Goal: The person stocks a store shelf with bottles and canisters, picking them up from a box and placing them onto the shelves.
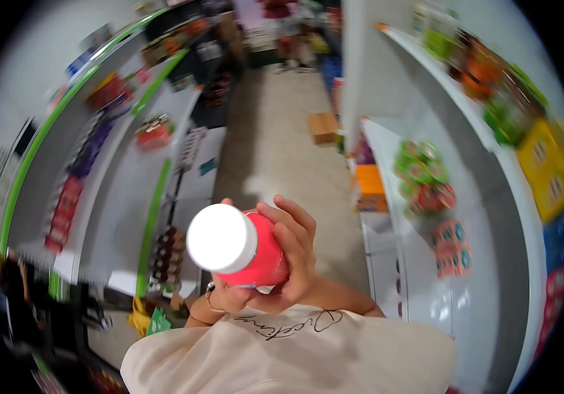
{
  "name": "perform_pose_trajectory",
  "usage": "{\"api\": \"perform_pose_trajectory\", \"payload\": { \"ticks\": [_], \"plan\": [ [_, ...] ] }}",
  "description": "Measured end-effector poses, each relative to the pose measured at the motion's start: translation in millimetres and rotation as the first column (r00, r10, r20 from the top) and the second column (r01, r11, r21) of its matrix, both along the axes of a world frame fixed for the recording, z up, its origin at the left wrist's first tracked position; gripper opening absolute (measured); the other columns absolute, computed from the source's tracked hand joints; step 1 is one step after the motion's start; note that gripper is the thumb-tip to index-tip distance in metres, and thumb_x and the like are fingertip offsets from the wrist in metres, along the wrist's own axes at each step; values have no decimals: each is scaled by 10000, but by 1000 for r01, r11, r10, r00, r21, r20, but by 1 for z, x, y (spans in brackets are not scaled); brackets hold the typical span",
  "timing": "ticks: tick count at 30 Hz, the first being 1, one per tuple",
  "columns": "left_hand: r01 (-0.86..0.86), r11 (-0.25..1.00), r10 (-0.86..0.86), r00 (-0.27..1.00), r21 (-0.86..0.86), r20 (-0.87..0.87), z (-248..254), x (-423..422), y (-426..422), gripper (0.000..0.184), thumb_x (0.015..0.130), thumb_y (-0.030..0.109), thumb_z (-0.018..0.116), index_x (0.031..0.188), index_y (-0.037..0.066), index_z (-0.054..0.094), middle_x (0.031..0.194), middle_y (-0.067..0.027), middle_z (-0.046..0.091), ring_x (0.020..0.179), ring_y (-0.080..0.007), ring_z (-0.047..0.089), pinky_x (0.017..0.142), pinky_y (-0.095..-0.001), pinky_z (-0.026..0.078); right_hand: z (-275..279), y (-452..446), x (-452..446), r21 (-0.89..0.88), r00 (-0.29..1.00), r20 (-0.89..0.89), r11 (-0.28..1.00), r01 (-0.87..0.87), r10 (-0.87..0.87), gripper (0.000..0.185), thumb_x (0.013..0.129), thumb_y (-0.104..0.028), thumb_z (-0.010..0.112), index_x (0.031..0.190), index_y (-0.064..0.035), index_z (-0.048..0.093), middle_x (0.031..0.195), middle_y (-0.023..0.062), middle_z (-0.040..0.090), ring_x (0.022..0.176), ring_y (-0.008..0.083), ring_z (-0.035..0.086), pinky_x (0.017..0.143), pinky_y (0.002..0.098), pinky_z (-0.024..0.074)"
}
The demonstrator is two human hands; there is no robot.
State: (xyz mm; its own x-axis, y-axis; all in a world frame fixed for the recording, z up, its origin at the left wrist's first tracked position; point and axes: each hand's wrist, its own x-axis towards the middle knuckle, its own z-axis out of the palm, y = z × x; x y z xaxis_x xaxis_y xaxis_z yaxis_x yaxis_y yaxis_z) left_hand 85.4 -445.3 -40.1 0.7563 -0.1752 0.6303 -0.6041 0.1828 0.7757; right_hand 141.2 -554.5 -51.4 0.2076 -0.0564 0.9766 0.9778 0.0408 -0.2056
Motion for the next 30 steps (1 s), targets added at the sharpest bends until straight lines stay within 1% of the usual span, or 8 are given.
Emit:
{"api": "perform_pose_trajectory", "payload": {
  "ticks": [4,8,10,14,19,22,27,30],
  "plan": [
    [-355,935,355,935,20,5,-22,-41,74,964,777,247,728,1449,-23,92,1407,-164,339,1300,-249,358,1071,-376,260,-32,78,-24,-94,857,-287,878,-470,428,845,664,-237,655,1364,80,305,1321,292,429,1240,451,358,992,504,333],
    [-597,799,572,791,-69,-215,-40,-88,114,974,753,232,750,1438,-18,105,1395,-154,332,1286,-244,365,1059,-371,283,-39,145,-41,-121,753,-248,752,-648,610,859,660,-241,650,1373,80,294,1318,285,434,1228,452,369,999,506,325],
    [-667,742,642,738,-75,-209,-46,-99,125,966,751,231,752,1433,-16,114,1382,-148,338,1274,-236,372,1051,-368,298,-36,161,-49,-116,611,-427,629,-769,667,854,662,-245,644,1373,77,297,1335,270,421,1222,453,372,1002,506,322],
    [-806,582,756,585,-109,-292,-53,-109,142,905,744,185,747,1414,-8,169,1342,-132,369,1227,-212,410,1022,-356,345,-47,199,-40,-158,435,-472,411,-898,767,843,668,-256,647,1368,70,307,1364,249,395,1207,456,385,1008,510,314],
    [-907,382,810,422,-180,-408,-66,-87,163,935,686,153,796,1402,-8,217,1311,-125,415,1185,-207,461,984,-341,394,-82,242,-26,-112,297,-508,280,-954,809,826,687,-259,608,1387,51,297,1373,260,379,1225,451,373,1022,513,298],
    [-969,244,901,216,29,-377,-61,-72,177,941,537,206,870,1310,1,374,1385,-143,380,1163,-223,497,982,-363,414,-84,255,-10,-106,240,-454,215,-971,858,822,702,-270,565,1408,34,274,1388,272,357,1246,453,349,1029,522,279],
    [-985,162,928,130,63,-348,-35,-4,210,791,595,168,872,1203,10,390,1163,-95,505,1063,-169,532,907,-314,450,-71,306,62,-109,119,-470,76,-991,874,813,720,-290,499,1431,13,243,1410,281,322,1267,459,317,1036,540,252],
    [-988,88,938,40,127,-345,-69,-22,154,747,595,171,876,1155,15,407,1131,-96,524,1033,-163,548,888,-307,461,-106,265,48,-89,7,-314,-23,-996,949,801,729,-283,479,1431,17,237,1416,283,311,1268,463,312,1031,548,253]
  ]
}}
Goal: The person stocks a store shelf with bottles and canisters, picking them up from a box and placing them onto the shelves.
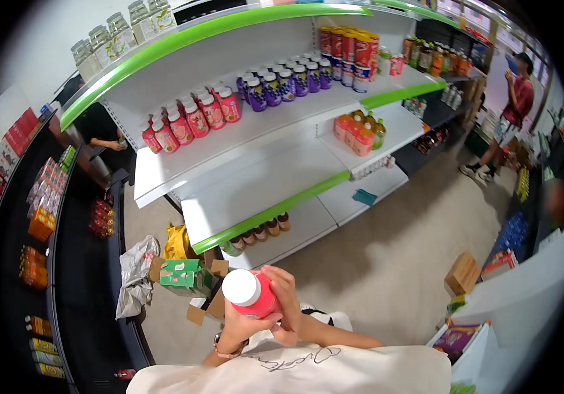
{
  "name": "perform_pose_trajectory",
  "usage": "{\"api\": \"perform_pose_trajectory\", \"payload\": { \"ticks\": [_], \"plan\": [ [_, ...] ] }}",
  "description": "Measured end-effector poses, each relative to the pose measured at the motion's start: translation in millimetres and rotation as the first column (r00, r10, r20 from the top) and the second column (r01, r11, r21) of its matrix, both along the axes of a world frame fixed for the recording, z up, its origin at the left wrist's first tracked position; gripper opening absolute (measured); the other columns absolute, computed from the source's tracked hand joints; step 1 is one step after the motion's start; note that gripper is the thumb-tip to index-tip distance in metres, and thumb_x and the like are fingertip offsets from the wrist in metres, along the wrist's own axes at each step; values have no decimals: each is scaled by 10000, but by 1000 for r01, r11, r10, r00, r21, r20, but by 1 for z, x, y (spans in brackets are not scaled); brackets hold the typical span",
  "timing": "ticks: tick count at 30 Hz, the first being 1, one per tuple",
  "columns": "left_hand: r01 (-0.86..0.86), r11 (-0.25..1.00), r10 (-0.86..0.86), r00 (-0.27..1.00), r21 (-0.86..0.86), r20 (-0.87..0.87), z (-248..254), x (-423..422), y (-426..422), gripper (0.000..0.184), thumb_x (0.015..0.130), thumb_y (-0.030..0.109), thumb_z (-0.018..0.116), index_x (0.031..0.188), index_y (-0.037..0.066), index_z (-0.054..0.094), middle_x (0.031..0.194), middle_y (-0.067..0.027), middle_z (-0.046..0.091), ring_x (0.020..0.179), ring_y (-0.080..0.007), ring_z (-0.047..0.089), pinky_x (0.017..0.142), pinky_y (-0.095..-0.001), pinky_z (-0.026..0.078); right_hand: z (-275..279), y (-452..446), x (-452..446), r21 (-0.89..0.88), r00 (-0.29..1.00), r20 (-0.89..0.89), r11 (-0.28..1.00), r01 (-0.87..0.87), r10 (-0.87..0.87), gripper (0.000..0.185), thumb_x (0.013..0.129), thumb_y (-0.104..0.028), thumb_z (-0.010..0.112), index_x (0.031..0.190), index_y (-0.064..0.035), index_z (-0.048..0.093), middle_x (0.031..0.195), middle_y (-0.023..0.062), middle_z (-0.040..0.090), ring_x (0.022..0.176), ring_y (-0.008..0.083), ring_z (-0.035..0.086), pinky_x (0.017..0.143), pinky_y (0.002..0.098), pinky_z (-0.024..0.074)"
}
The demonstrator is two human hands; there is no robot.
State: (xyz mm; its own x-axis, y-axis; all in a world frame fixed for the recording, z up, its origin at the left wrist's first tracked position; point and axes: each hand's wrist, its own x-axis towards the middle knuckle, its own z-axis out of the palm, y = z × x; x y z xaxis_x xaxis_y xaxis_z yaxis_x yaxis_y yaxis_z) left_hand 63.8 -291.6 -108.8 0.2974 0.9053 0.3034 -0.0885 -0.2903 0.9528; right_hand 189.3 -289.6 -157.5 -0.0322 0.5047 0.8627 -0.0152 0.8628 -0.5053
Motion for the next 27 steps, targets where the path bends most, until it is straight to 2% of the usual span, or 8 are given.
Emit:
{"api": "perform_pose_trajectory", "payload": {
  "ticks": [7,9,10,15,18,19,22,27],
  "plan": [
    [-123,987,125,992,-105,14,-19,34,46,793,644,96,841,1271,0,367,1178,-108,520,1065,-176,546,883,-319,476,-7,51,43,-366,971,3,903,-223,241,836,712,-177,500,1452,16,159,1503,225,175,1390,413,152,1116,492,131],
    [-149,941,198,971,-305,137,-27,15,56,750,654,55,807,1282,-11,403,1186,-104,540,1067,-189,557,912,-335,467,-9,74,28,-427,922,71,847,-317,381,857,708,-152,520,1457,8,137,1516,223,136,1408,411,97,1122,495,103],
    [-179,924,243,957,-338,157,-31,7,63,710,683,55,789,1279,-4,408,1171,-97,549,1049,-181,564,891,-321,479,-11,89,21,-467,899,134,827,-313,416,902,780,-373,526,1441,68,98,1513,252,113,1424,369,52,1132,448,97],
    [-311,891,357,930,-329,88,-44,-19,98,679,747,20,747,1291,12,340,1161,-98,525,1034,-174,556,858,-312,485,-2,141,0,-458,838,260,826,-330,479,953,793,-473,536,1446,60,91,1506,254,141,1407,387,133,1127,439,148],
    [-398,899,417,906,-184,73,-41,-30,125,679,783,30,721,1303,9,285,1196,-116,480,1085,-179,508,898,-311,450,-6,165,-14,-461,840,246,821,-338,484,1018,800,-595,518,1457,38,68,1507,248,140,1394,385,169,1123,437,162],
    [-426,894,427,904,-141,-21,-39,-35,131,676,798,37,705,1308,-11,264,1187,-136,482,1093,-194,506,912,-322,440,-4,171,-18,-466,839,246,818,-336,485,1018,800,-595,518,1457,38,68,1507,248,140,1394,385,169,1123,437,162],
    [-502,861,505,862,-74,28,-46,-47,158,689,803,39,693,1318,-33,241,1191,-163,488,1084,-219,515,919,-332,430,0,195,-37,-455,832,263,823,-340,489,1047,794,-614,518,1456,41,38,1516,233,89,1403,378,120,1128,448,129],
    [-645,721,688,709,253,-154,-37,-100,219,729,806,113,703,1336,-87,245,1188,-218,486,1082,-295,518,929,-368,413,18,249,-86,-478,802,281,802,-359,527,957,789,-356,625,1473,-9,52,1508,213,110,1385,371,129,1129,438,127]
  ]
}}
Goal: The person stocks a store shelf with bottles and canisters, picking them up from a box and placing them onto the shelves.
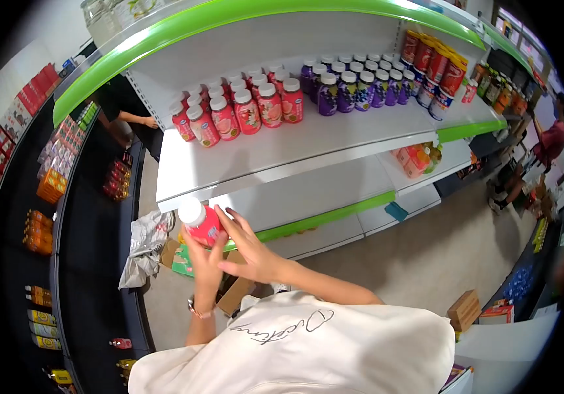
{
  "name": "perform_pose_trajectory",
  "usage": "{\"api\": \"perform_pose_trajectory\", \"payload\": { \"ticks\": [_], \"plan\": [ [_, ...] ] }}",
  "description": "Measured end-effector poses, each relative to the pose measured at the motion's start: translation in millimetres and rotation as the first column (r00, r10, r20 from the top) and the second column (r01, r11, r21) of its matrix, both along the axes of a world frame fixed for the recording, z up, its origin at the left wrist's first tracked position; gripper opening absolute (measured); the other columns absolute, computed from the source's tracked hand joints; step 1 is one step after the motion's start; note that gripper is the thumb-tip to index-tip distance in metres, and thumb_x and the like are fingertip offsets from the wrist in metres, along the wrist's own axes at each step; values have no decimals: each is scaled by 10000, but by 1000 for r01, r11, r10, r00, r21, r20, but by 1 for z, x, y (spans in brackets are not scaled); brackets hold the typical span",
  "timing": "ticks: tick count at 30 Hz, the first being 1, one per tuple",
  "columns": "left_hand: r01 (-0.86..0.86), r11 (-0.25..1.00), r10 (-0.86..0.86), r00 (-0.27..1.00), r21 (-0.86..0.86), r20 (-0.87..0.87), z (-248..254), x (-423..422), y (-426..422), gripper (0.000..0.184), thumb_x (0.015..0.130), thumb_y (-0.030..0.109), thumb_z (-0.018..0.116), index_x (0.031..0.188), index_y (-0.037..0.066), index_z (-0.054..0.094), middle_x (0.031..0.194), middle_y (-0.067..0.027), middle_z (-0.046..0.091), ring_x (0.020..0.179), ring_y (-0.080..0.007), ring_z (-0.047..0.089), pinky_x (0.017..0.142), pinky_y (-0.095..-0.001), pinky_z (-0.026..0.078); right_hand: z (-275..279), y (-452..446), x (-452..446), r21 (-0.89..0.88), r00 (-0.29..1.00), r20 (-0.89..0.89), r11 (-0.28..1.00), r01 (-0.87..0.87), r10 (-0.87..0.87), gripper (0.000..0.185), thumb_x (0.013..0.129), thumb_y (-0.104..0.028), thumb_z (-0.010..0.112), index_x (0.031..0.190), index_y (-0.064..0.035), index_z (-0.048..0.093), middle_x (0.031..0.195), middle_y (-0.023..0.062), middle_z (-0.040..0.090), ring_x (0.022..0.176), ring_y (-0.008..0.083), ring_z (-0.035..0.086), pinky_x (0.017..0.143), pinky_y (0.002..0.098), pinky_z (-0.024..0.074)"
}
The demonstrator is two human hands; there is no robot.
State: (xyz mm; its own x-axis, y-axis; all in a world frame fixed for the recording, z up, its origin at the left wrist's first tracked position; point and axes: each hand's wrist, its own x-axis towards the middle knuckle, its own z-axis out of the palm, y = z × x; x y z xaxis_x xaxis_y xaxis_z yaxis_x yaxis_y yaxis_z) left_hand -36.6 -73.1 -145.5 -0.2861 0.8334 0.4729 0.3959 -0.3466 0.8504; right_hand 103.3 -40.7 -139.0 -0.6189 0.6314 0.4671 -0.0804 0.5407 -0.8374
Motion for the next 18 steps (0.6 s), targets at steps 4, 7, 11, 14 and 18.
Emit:
{"api": "perform_pose_trajectory", "payload": {
  "ticks": [4,7,11,14,18],
  "plan": [
    [-9,1000,10,995,-15,95,12,-35,44,736,775,158,738,1310,-98,301,1173,-233,497,1052,-310,535,889,-374,436,9,40,-35,-119,995,90,992,47,-37,924,811,-284,634,1479,-23,52,1432,225,286,1242,329,348,1008,394,351],
    [-10,1000,10,1000,-2,-23,12,-54,81,754,746,178,770,1305,-65,326,1162,-201,526,1012,-271,561,829,-353,468,30,62,-52,-159,989,112,981,110,-92,938,827,-328,639,1481,-31,36,1361,207,382,1149,277,433,894,353,420],
    [-30,996,26,998,-86,-52,-1,-73,115,734,758,138,750,1323,-35,314,1178,-191,460,987,-263,552,816,-344,472,18,91,-74,-294,998,61,955,31,-14,930,850,-329,640,1482,-45,20,1332,168,397,1133,231,451,880,333,421],
    [-83,992,101,969,91,-224,-7,-73,130,703,785,93,703,1338,-27,286,1241,-206,372,962,-293,555,807,-351,474,4,111,-89,-402,985,-169,911,-87,19,960,843,-336,646,1457,24,2,1375,166,347,1252,237,388,979,322,378],
    [-126,990,139,958,68,-250,-12,-67,142,736,800,34,638,1401,-19,217,1293,-250,329,1078,-380,485,845,-410,455,14,115,-87,-456,942,-336,873,-174,12,844,861,-321,616,1446,-9,95,1292,118,418,1194,178,430,939,288,397]
  ]
}}
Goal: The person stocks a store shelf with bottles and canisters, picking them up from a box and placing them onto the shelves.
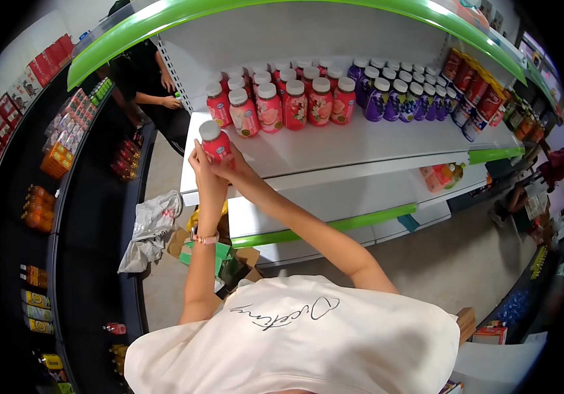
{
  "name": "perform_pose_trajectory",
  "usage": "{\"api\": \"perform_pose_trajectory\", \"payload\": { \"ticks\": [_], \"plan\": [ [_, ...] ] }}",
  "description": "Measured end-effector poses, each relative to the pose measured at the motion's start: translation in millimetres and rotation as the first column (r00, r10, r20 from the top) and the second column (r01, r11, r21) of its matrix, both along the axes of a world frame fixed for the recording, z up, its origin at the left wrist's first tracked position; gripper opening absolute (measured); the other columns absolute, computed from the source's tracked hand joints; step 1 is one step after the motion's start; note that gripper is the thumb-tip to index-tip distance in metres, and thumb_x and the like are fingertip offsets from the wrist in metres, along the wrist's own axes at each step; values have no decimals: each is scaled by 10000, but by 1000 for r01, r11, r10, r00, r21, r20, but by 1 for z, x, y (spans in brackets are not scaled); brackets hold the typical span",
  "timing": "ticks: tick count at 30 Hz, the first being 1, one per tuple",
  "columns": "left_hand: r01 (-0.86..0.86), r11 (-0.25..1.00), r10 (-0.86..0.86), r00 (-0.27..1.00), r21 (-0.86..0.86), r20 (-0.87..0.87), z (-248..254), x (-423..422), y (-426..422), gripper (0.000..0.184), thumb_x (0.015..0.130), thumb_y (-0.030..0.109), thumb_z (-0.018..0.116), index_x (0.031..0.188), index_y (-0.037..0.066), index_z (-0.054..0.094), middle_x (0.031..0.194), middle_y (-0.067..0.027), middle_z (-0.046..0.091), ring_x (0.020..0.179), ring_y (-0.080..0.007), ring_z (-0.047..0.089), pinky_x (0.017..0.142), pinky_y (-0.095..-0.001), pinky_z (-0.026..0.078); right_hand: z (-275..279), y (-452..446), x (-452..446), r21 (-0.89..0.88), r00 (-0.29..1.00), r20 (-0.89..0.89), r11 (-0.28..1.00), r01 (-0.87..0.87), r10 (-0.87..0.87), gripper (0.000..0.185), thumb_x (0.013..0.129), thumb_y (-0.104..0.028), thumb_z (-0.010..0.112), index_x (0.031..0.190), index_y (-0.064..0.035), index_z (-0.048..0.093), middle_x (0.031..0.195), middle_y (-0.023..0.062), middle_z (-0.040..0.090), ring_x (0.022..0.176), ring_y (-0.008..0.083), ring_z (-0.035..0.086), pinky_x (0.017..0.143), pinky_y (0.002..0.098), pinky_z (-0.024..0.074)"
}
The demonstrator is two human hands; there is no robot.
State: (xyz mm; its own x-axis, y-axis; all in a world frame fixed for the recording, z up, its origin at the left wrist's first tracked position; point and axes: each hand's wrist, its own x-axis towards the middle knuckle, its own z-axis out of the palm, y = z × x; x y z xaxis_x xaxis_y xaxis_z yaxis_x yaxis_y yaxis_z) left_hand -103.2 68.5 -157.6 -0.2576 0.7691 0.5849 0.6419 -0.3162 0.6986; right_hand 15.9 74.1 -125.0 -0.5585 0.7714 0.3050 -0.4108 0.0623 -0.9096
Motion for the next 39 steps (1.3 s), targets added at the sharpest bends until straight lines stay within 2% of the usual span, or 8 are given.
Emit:
{"api": "perform_pose_trajectory", "payload": {
  "ticks": [4,11,13,21,25,27,31,39],
  "plan": [
    [-255,967,234,892,-3,-388,-2,-7,14,603,839,64,590,1368,-33,318,1205,-264,433,981,-392,548,790,-413,481,-2,16,-5,-213,992,27,970,-115,124,502,898,-337,555,1288,-77,376,1155,32,504,1063,97,500,892,273,413],
    [74,937,-50,996,-341,78,-2,-3,41,367,903,73,489,1245,-50,433,1095,-267,518,924,-393,592,748,-391,494,-7,38,-20,-391,993,-52,912,-121,109,346,876,-384,549,1091,-113,531,998,6,539,924,94,529,787,259,432],
    [-16,998,16,1000,63,-6,-6,9,31,309,910,70,454,1194,-51,452,1086,-270,542,934,-394,589,806,-398,474,-13,43,-24,-383,997,-4,921,-69,73,319,876,-388,550,1033,-110,550,953,3,543,892,91,525,763,255,428],
    [230,973,-222,957,-21,187,26,-2,56,296,924,89,418,1198,-11,464,1018,-215,598,932,-326,605,823,-364,462,5,98,-47,-383,996,26,920,87,-83,276,857,-366,580,914,-97,572,831,-4,514,782,90,468,714,247,383],
    [324,940,-278,909,-109,310,3,8,52,304,927,108,433,1207,-3,466,914,-158,603,819,-217,588,746,-318,466,-22,90,-28,-347,990,-32,931,117,-137,259,868,-351,573,918,-96,576,839,6,531,800,100,498,745,266,406],
    [339,926,-263,897,-169,356,-2,3,34,384,908,99,469,1274,-13,442,858,-119,579,767,-143,548,665,-279,458,-28,70,-10,-424,988,-100,894,-147,115,215,901,-313,556,982,-115,570,902,-14,568,837,90,552,748,288,449],
    [373,923,-271,799,-90,536,-3,-1,-9,416,947,60,473,1356,21,411,1235,-130,518,1027,-160,554,806,-278,489,-47,47,17,-275,864,-340,839,-469,371,511,939,-312,435,1380,-60,383,1317,109,493,1214,227,472,1033,399,357],
    [657,740,-445,638,-143,628,-93,108,-32,194,904,61,497,1075,-3,563,1056,-92,591,970,-194,561,867,-312,426,-73,9,156,-377,989,59,921,-104,136,638,923,-393,496,1441,-80,292,1414,129,400,1293,228,397,1064,391,322]
  ]
}}
